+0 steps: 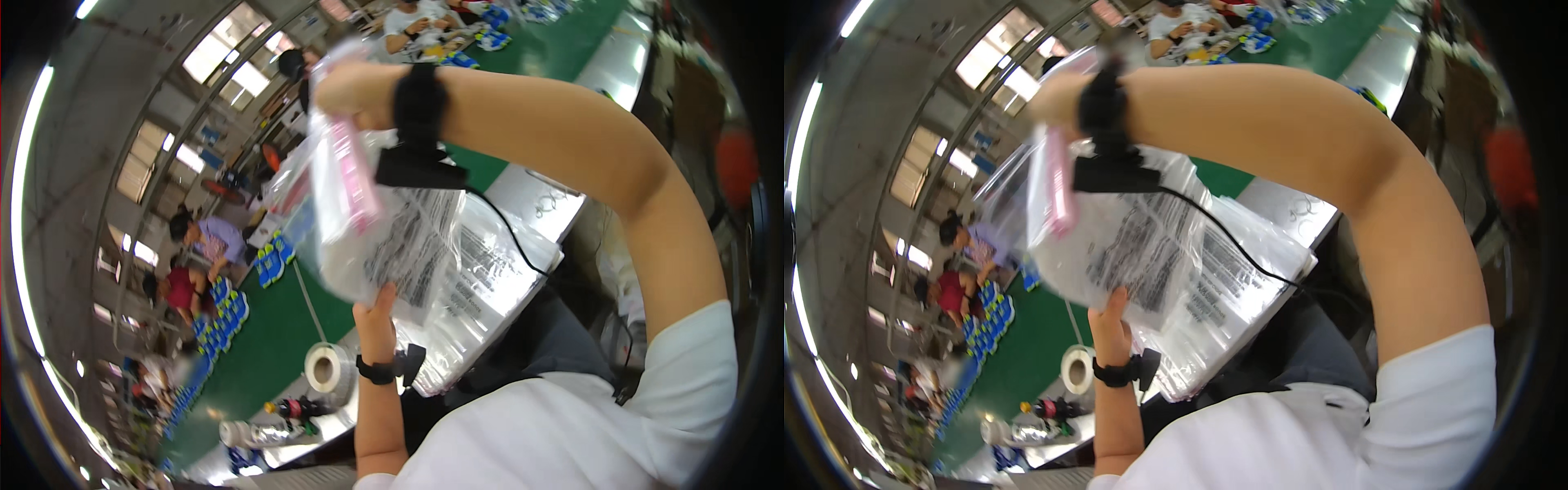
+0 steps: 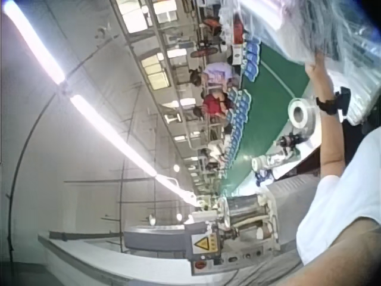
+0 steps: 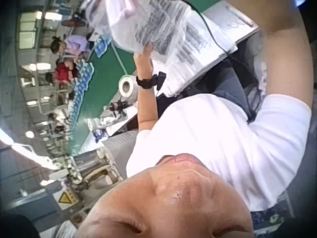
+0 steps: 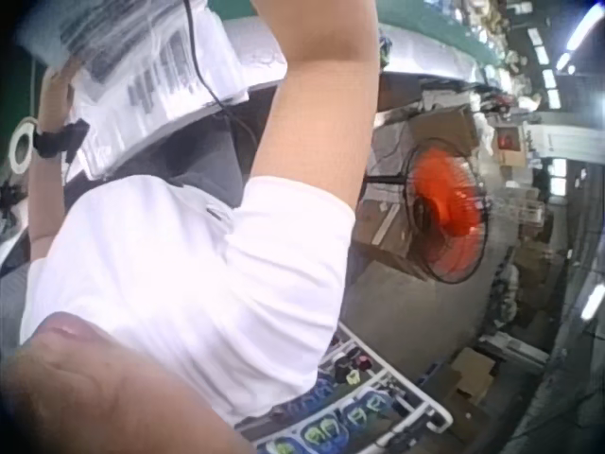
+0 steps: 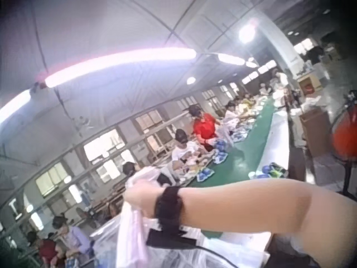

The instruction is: The recorder is organizing a stack of clear plastic ziplock bags at a workbench.

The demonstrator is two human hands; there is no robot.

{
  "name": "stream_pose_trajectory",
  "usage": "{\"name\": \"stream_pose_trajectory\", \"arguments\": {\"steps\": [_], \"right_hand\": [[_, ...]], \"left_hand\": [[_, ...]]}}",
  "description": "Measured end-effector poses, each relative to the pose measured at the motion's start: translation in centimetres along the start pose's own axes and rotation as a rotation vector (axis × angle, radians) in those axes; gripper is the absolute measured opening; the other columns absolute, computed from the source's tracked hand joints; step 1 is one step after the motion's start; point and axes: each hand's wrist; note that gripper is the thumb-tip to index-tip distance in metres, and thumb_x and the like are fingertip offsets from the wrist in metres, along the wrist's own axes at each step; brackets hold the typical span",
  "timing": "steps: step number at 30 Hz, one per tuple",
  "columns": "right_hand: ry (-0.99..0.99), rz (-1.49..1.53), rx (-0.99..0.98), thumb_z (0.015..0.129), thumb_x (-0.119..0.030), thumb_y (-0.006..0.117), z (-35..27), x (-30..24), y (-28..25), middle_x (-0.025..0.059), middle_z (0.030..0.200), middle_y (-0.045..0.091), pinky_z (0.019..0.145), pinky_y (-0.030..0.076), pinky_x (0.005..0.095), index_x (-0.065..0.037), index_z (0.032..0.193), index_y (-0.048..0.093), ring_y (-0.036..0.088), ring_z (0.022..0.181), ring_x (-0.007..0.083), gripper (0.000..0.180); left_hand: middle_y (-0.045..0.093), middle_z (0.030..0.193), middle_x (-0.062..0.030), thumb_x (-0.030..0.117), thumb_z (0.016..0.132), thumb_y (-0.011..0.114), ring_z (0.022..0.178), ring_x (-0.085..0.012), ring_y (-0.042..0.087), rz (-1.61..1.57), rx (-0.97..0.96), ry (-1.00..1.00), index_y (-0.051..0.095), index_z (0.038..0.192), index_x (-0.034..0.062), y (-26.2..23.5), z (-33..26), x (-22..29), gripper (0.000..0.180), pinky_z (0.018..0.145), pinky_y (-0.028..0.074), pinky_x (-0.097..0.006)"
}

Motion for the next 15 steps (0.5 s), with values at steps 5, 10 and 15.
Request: {"name": "stream_pose_trajectory", "arguments": {"steps": [5,10,15], "right_hand": [[0.115,0.072,0.154,0.059,-0.009,0.064,-3.8,1.5,-0.6,0.0182,0.066,0.057,0.061,0.045,0.0404,-0.002,0.075,0.059,0.057,0.067,0.0374,0.019],[0.206,0.108,0.316,0.058,-0.004,0.062,-3.7,0.7,2.7,0.0182,0.067,0.058,0.060,0.045,0.0402,-0.003,0.071,0.058,0.055,0.063,0.0377,0.013],[1.184,1.293,0.649,0.073,-0.001,0.053,-2.1,-5.6,0.5,0.0076,0.082,0.056,0.062,0.047,0.0297,-0.001,0.092,0.055,0.057,0.073,0.0168,0.020]], "left_hand": [[0.051,0.113,-0.0114,0.005,0.078,0.062,0.103,-0.0210,0.050,0.380,0.489,0.406,0.043,0.121,-0.0002,1.4,-0.6,3.0,0.047,0.086,0.041,-0.032],[0.051,0.114,-0.0106,0.019,0.083,0.061,0.098,-0.0183,0.052,-0.087,-0.497,0.192,0.040,0.122,0.0011,7.5,-2.3,8.5,0.048,0.086,0.041,-0.029],[0.043,0.128,-0.0140,0.069,0.077,0.048,0.121,-0.0246,0.039,-0.764,-0.405,-0.109,0.033,0.133,0.0041,9.8,5.8,10.7,0.087,0.101,0.026,-0.042]]}}
Point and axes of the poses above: each hand's wrist, its own z-axis towards the middle knuckle, its own y-axis out of the palm, x = y × z
